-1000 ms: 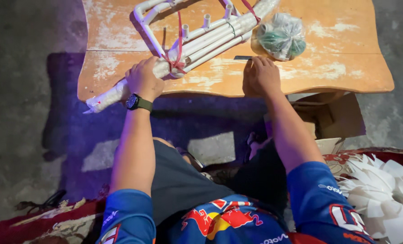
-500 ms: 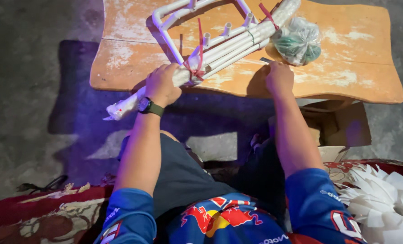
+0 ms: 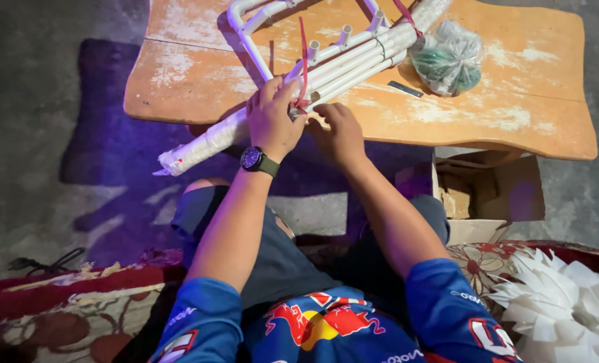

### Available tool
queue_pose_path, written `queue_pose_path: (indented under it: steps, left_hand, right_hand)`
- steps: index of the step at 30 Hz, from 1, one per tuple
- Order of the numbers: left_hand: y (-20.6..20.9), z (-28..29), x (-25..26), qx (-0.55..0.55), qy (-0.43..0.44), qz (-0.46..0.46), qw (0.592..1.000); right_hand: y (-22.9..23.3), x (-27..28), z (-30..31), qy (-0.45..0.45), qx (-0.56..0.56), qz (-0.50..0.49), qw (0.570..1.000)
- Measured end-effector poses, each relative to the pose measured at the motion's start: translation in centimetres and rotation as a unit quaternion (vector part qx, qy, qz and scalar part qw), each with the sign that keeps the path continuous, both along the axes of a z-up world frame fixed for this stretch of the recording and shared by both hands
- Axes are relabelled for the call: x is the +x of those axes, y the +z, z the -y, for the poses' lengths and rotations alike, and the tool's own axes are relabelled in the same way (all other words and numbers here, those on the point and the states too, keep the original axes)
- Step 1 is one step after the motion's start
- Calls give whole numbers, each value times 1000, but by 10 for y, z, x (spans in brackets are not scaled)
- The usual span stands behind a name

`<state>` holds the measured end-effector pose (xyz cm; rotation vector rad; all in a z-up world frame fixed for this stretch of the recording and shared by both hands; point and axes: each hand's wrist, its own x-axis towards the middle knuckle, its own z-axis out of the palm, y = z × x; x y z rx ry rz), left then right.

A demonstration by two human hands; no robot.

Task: The person sits on the floor and assembles a white PVC pipe structure. They fold a cardboard piece and place it aside, then tie red string around the pipe assembly to secure it.

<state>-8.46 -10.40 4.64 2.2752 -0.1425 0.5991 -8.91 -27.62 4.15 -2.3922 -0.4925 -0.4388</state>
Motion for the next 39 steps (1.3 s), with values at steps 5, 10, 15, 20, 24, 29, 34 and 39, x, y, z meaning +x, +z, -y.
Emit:
queue_pose_path:
  steps: [5, 10, 15, 20, 24, 29, 34, 39]
  left_hand:
    - [-6, -1, 2, 6, -7, 40, 999]
    - [-7, -1, 6, -19, -22, 58, 998]
    - [-13, -4, 13, -85, -47, 68, 993]
    - [-16, -29, 16, -175, -16, 0, 984]
    - [-16, -39, 13, -203, -2, -29, 979]
    - [-14, -34, 11, -150, 6, -27, 988]
    - [-17, -34, 11, -70, -27, -12, 997]
    - [-18, -35, 8, -76, -65, 16, 995]
  right_hand:
    - [-5, -4, -2, 8, -15, -23, 1000]
    - [-6, -6, 2, 28, -15, -32, 999]
    - [-4, -5, 1, 12, 19, -66, 998]
    - [0, -1, -1, -4, 27, -35, 999]
    - [-3, 5, -7, -29, 29, -14, 999]
    - [-7, 8, -11, -4, 25, 21, 999]
    - [-9, 11, -16, -7, 14, 34, 999]
    - [-3, 14, -18, -5, 21, 21, 1000]
